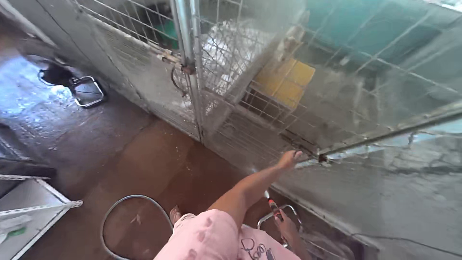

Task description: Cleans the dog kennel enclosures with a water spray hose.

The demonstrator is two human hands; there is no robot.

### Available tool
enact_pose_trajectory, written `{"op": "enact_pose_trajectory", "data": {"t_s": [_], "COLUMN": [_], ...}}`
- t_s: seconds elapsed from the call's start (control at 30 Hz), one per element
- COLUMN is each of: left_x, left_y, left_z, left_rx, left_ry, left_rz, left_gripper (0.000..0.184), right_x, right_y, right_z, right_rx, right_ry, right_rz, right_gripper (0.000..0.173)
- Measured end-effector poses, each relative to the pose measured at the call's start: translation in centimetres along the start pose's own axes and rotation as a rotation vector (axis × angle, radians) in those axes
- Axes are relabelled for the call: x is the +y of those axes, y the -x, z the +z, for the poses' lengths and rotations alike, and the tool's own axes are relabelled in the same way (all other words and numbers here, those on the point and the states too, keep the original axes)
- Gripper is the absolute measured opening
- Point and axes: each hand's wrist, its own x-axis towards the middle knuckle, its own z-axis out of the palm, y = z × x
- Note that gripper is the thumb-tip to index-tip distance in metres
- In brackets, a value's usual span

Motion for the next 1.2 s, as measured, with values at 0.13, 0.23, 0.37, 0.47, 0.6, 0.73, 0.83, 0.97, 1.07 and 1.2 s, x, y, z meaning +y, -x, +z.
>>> {"op": "enact_pose_trajectory", "data": {"t_s": [0.13,0.23,0.37,0.47,0.6,0.73,0.83,0.97,1.07,1.2], "left_x": [-0.7,-2.2,-5.2,-7.3,-11.4,-15.0,-16.1,-19.1,-19.2,-19.7], "left_y": [1.1,4.3,12.1,18.8,27.3,36.2,42.7,48.4,51.6,54.4], "left_z": [0.7,0.7,-0.6,-2.5,-5.5,-9.6,-12.1,-16.3,-21.0,-27.6], "left_rx": [0.019,0.025,0.002,0.005,0.063,0.200,0.396,0.637,0.669,0.668], "left_ry": [-0.001,0.026,-0.036,-0.152,-0.138,-0.049,0.076,0.338,0.510,0.684], "left_rz": [-0.002,-0.028,-0.047,-0.020,-0.032,-0.028,-0.094,-0.098,-0.080,-0.106], "left_gripper": [0.047,0.048,0.046,0.044,0.039,0.038,0.043,0.054,0.055,0.041], "right_x": [2.9,4.5,5.6,5.2,2.7,-0.2,-1.6,-2.7,-3.8,-6.9], "right_y": [1.6,2.4,3.0,3.6,5.0,6.3,6.7,5.6,3.6,0.6], "right_z": [-1.0,-0.7,0.2,0.6,0.9,3.1,4.7,5.1,4.6,5.0], "right_rx": [0.059,0.097,0.106,0.144,0.120,0.044,0.005,-0.010,0.032,-0.047], "right_ry": [-0.075,-0.162,-0.175,-0.201,-0.182,-0.169,-0.200,-0.210,-0.195,-0.149], "right_rz": [0.059,0.089,0.077,0.034,-0.032,-0.115,-0.147,-0.145,-0.114,-0.158], "right_gripper": [0.054,0.053,0.050,0.047,0.047,0.045,0.045,0.044,0.045,0.045]}}
